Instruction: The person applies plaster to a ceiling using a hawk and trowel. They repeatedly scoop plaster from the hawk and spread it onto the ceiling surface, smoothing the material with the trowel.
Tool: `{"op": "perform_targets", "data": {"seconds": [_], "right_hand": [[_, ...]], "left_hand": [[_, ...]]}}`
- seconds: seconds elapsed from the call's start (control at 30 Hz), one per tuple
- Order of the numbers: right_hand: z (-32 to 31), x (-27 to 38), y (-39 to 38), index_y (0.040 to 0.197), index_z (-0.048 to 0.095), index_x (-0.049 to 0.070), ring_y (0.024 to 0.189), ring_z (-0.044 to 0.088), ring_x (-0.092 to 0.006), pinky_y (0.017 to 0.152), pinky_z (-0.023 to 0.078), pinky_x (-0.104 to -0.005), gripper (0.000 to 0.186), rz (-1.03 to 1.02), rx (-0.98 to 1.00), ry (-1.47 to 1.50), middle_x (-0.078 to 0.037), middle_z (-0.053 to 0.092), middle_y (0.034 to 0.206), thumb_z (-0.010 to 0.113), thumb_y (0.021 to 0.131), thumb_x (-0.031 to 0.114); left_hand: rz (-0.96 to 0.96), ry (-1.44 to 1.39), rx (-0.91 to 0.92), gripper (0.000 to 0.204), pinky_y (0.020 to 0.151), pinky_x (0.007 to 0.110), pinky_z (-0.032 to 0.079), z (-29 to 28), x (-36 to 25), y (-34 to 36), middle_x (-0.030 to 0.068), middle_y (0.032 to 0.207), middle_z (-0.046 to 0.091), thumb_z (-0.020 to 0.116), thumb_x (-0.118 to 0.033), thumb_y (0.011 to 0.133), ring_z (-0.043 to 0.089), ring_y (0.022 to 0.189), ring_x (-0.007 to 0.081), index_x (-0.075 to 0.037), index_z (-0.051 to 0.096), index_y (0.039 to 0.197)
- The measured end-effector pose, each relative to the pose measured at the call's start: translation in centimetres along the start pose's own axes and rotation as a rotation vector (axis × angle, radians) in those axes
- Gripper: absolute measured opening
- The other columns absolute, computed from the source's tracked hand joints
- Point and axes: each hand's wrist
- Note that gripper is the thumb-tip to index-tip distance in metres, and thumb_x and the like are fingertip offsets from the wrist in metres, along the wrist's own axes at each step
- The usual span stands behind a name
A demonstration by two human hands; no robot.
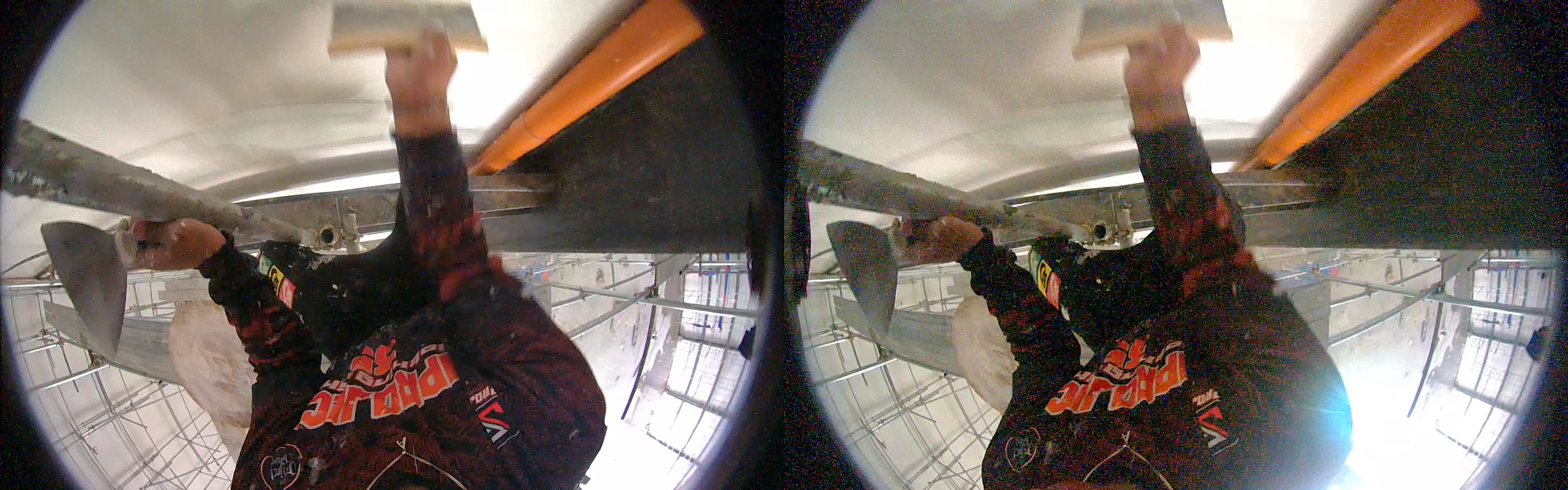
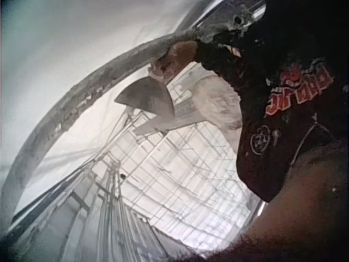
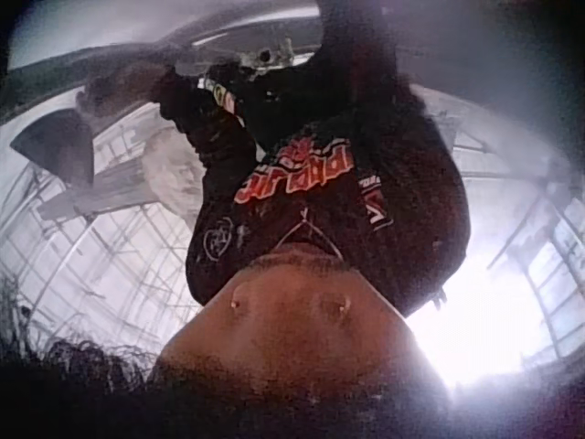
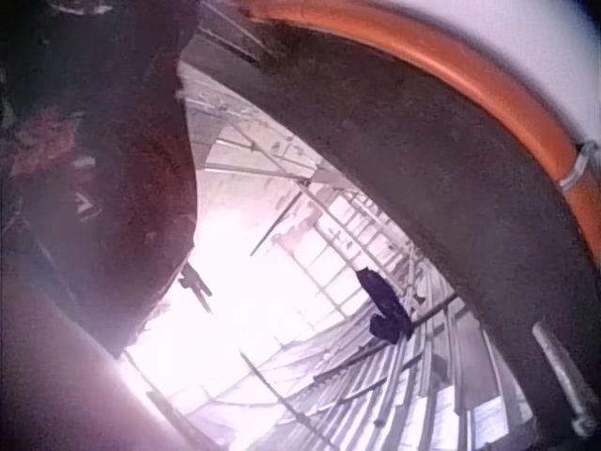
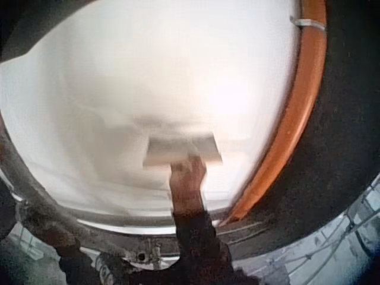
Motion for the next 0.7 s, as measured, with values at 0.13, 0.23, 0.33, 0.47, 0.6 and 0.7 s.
{"op": "perform_targets", "data": {"seconds": [0.13, 0.23, 0.33, 0.47, 0.6, 0.7], "right_hand": [[-2.1, -1.6, -16.9, 0.1, 0.059, -0.002, 0.089, 0.061, -0.0336, 0.073, 0.05, -0.0457, 0.05, 0.493, 0.893, -0.188, -0.021, 0.061, 0.096, 0.075, 0.06, 0.023], [1.5, -4.1, -27.4, 0.111, 0.057, -0.002, 0.104, 0.058, -0.0301, 0.087, 0.048, -0.0379, 0.056, 0.691, 1.488, -0.251, -0.018, 0.061, 0.109, 0.072, 0.069, 0.032], [5.2, -5.5, -33.7, 0.111, 0.055, 0.002, 0.103, 0.058, -0.0259, 0.086, 0.048, -0.0347, 0.05, 0.637, 1.5, -0.269, -0.013, 0.062, 0.104, 0.067, 0.075, 0.036], [7.3, -6.5, -37.0, 0.094, 0.057, 0.0, 0.09, 0.06, -0.033, 0.078, 0.05, -0.0389, 0.046, 0.636, 1.349, -0.084, -0.019, 0.059, 0.09, 0.073, 0.069, 0.035], [7.6, -6.4, -36.1, 0.098, 0.057, -0.002, 0.093, 0.059, -0.0346, 0.08, 0.05, -0.0411, 0.05, 0.599, 1.207, -0.068, -0.022, 0.06, 0.094, 0.075, 0.068, 0.034], [8.4, -5.5, -32.7, 0.1, 0.058, -0.003, 0.094, 0.06, -0.0357, 0.08, 0.05, -0.0418, 0.054, 0.736, 1.071, 0.078, -0.023, 0.06, 0.098, 0.078, 0.066, 0.034]], "left_hand": [[0.08, -0.117, 0.072, 0.069, 0.081, 0.039, 0.049, -0.1, 0.4, 0.1, 0.0176, 0.109, 0.055, 0.054, -0.058, 0.083, 0.057, 0.093, 0.0273, 0.003, 0.046, 0.113], [0.386, 0.377, 0.001, 0.051, 0.077, 0.039, 0.048, -0.1, 0.0, 0.3, 0.0158, 0.099, 0.058, 0.056, -0.045, 0.086, 0.058, 0.091, 0.0272, 0.003, 0.051, 0.104], [0.417, 0.206, -0.075, 0.033, 0.075, 0.042, 0.047, 0.1, -0.7, 0.6, 0.0154, 0.091, 0.062, 0.062, -0.029, 0.086, 0.06, 0.09, 0.0303, 0.003, 0.06, 0.095], [0.972, 0.903, 0.05, 0.025, 0.079, 0.048, 0.045, 0.1, -2.3, 1.4, 0.0187, 0.095, 0.064, 0.064, -0.018, 0.083, 0.057, 0.097, 0.037, 0.003, 0.065, 0.098], [0.875, 0.878, 0.098, 0.026, 0.076, 0.046, 0.048, 0.4, -2.7, 1.3, 0.0185, 0.095, 0.065, 0.064, -0.018, 0.083, 0.059, 0.095, 0.0363, 0.004, 0.064, 0.098], [0.492, 0.663, -0.01, 0.036, 0.073, 0.043, 0.049, 0.6, -2.4, 0.4, 0.0191, 0.097, 0.062, 0.06, -0.027, 0.087, 0.059, 0.092, 0.0311, 0.004, 0.058, 0.105]]}}
Point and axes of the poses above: each hand's wrist, its own y-axis towards the middle knuckle, its own z-axis out of the palm, x = y × z
